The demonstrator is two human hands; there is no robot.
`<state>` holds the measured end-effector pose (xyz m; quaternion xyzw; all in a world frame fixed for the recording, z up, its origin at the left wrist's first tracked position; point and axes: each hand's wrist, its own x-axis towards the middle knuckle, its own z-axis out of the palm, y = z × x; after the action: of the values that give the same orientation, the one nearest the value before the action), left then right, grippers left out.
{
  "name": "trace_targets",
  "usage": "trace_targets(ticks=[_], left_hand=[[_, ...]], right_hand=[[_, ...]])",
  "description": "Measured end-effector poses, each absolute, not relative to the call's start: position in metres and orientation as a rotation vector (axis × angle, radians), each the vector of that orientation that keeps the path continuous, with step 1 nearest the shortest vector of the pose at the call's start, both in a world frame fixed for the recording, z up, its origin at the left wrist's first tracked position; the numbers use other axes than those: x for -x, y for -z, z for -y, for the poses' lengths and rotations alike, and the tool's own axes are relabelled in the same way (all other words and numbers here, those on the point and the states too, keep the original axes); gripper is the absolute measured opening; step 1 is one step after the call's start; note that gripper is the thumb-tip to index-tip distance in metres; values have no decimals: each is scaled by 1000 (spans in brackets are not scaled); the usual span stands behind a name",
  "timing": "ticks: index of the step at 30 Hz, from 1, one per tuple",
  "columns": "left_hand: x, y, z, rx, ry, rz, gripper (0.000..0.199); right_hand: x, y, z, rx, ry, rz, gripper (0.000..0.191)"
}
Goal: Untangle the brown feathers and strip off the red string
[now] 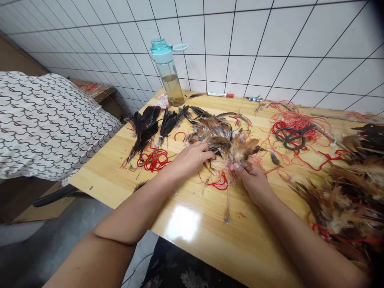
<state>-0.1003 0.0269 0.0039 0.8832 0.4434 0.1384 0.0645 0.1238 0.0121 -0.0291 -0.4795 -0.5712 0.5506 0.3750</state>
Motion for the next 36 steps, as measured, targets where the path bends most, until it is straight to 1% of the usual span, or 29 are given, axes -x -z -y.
trace_targets(ticks=[2, 4, 8, 12, 16, 19, 23, 28, 36], left_hand=[[98, -5, -27, -2647, -471, -1363, 19], [98, -10, -27, -2546, -655, -1359, 17], [99, -19, -26, -2003, -1052, -1303, 10], [95, -21, -24, -1416, -1140, -1166, 24], [83, -20, -20, -1179, -1106, -1111, 33], [72, -19, -16, -1143, -1052, -1082, 34], [61, -16, -10, -1219, -993, -1063, 28], [53, -11, -7, -1305, -1022, -1130, 20], [49, -5, -5, -1388, -1078, -1139, 18]], right_hand=[[-124, 29, -12, 1225, -1407, 1464, 36], [-123, 28, -11, 1232, -1406, 1464, 35], [-122, 25, -10, 1249, -1382, 1458, 34], [-122, 26, -11, 1268, -1391, 1435, 35], [-121, 29, -10, 1295, -1401, 1416, 33], [-119, 30, -9, 1301, -1354, 1468, 30], [-118, 27, -8, 1280, -1349, 1494, 27], [-116, 28, -8, 1263, -1291, 1502, 27], [-116, 29, -8, 1200, -1336, 1531, 23]])
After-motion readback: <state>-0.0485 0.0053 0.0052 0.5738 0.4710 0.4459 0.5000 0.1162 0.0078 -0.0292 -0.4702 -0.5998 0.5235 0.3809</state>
